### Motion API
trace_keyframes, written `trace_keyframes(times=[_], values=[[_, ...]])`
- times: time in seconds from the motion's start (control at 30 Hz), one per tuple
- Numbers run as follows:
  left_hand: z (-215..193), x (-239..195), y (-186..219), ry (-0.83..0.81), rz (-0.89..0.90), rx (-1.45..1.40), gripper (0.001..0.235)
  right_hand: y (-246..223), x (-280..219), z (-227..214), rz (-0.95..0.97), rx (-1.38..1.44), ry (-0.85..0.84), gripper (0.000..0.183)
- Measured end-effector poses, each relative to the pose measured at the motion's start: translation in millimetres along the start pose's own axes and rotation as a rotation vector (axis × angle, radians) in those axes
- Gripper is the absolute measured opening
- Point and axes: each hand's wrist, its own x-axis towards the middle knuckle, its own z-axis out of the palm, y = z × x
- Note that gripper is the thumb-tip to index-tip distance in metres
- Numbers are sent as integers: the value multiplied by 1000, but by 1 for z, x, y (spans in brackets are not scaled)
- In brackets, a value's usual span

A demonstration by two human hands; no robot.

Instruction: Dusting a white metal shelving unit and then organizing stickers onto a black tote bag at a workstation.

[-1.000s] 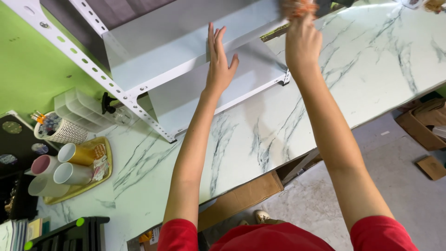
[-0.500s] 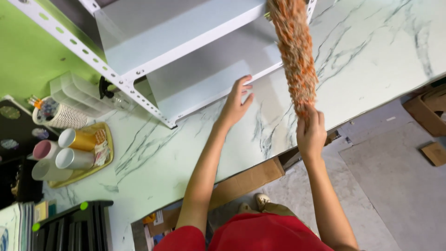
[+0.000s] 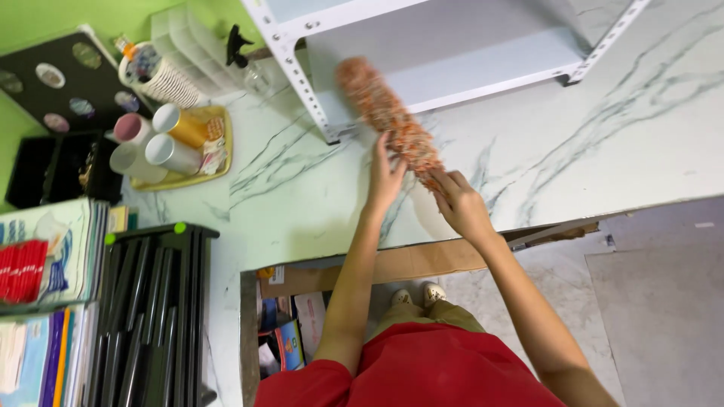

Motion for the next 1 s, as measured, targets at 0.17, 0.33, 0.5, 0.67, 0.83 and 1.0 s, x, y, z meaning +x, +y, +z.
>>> trace_keyframes(times=[0.17, 0.33, 0.5, 0.67, 0.83, 1.0], values=[[-72, -5, -18, 217, 4, 321, 53, 70, 70, 50, -194, -100, -145, 40], [-92, 2, 0, 167, 19, 356, 49, 35, 107, 64, -114, -237, 135, 34], [-98, 11, -16, 51, 57, 422, 54, 69, 134, 82, -199, -53, -213, 39], [-102, 13, -12, 16, 71, 485, 56, 66, 151, 99, -118, -256, 115, 30], [-104, 18, -1, 22, 46, 369, 52, 90, 164, 131, -168, -37, -63, 40], [-104, 16, 12, 25, 89, 308, 46, 81, 180, 163, -13, -114, 252, 44]])
